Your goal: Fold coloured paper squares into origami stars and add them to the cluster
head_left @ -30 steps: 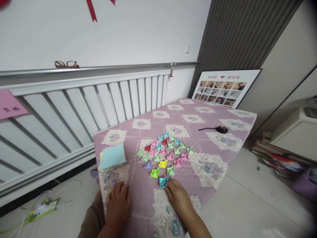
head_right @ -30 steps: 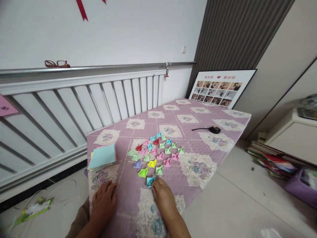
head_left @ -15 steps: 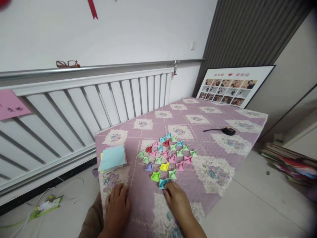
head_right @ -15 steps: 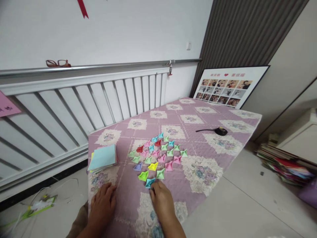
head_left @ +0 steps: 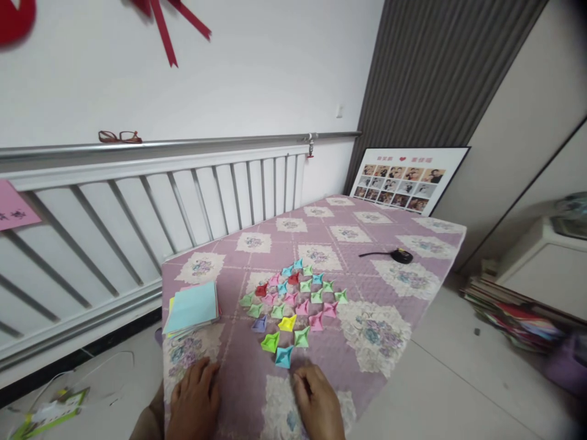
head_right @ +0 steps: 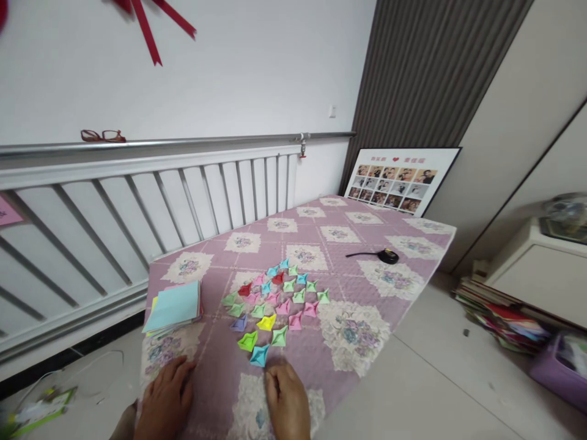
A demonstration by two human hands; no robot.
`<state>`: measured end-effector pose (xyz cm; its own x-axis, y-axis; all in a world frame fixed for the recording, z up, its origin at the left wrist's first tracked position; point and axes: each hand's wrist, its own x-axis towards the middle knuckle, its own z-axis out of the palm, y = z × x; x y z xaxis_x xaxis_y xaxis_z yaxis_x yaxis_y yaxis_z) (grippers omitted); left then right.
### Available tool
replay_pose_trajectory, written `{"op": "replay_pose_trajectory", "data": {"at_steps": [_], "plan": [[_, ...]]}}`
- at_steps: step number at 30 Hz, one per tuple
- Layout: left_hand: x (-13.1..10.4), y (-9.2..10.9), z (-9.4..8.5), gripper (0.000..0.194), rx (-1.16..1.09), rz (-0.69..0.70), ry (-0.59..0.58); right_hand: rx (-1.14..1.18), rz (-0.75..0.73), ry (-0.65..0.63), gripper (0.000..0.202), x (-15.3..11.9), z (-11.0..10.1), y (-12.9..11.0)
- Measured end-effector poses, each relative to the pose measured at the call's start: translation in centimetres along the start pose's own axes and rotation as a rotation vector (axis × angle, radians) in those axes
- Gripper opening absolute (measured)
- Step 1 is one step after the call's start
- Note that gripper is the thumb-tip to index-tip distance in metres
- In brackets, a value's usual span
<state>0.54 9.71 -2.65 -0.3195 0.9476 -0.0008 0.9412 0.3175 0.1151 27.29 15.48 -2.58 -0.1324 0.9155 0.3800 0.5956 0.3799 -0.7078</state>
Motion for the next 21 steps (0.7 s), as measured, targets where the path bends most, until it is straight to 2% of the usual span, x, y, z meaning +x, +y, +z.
{"op": "replay_pose_trajectory", "data": {"at_steps": [10, 21], "plan": [[0.0, -0.3, 0.7, 0.039, 0.01, 0.014, 0.042, 0.031, 0.014, 0.009, 0.02, -0.3, 0.2, 0.5], [0.0, -0.5, 1.1, 0.039, 0.02, 0.022, 0.055, 0.012, -0.033, 0.037, 0.018, -0.2, 0.2, 0.4]]}}
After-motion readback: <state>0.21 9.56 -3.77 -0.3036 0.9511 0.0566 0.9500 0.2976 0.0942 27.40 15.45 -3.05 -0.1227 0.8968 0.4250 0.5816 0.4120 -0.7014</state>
